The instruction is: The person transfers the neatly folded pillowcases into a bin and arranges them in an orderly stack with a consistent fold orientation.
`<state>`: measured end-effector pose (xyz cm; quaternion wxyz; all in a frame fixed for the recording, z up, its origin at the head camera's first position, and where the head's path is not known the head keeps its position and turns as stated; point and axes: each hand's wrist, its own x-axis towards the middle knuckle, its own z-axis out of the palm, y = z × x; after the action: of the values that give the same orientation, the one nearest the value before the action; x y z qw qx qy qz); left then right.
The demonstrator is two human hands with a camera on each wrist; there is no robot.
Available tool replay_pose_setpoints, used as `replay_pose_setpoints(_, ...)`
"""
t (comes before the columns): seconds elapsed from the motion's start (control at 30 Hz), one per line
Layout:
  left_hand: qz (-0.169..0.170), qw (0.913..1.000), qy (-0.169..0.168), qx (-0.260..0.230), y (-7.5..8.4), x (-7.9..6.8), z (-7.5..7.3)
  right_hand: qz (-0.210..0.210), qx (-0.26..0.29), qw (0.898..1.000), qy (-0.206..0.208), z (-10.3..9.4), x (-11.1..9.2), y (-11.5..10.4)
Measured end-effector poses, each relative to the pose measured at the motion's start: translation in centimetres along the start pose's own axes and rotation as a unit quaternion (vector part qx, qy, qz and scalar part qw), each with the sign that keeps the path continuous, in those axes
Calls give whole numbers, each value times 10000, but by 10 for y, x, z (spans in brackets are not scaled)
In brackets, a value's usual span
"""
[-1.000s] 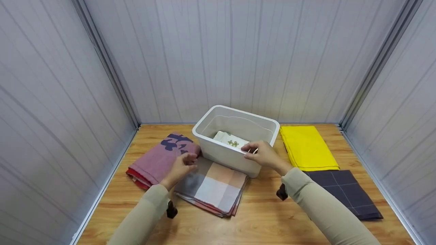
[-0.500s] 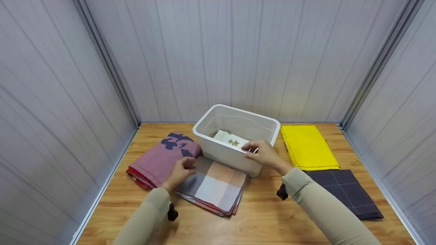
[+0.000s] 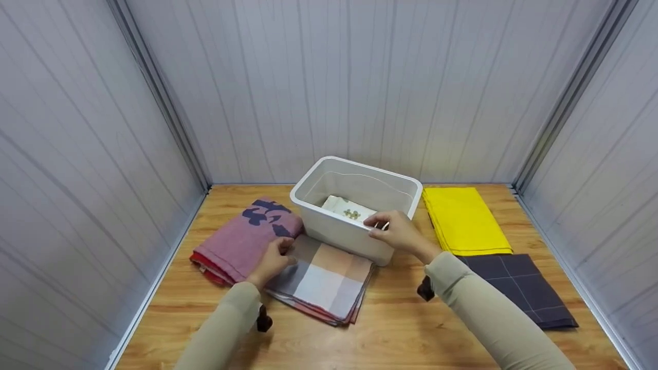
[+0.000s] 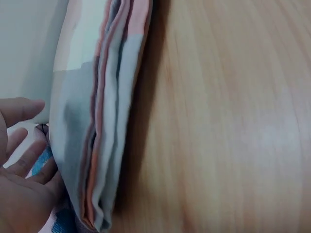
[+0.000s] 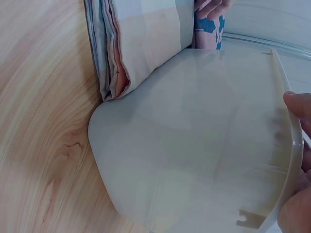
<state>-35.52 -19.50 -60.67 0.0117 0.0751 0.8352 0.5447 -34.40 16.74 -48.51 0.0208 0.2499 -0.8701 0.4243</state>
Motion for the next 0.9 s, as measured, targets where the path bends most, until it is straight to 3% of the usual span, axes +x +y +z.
replay_pose_setpoints(0.43,-568,9972,251,419,11,6,5,-66,-8,10000,-7,0,1,3)
replay_pose_setpoints(0.77,-1345,9902,107,-351,28,9,2,-95,-2,10000,-14,-1,0,2)
replay_pose_setpoints(0.9,-1506,9870,-72,-556,34,11,1,-101,19,9999,-9,0,0,2)
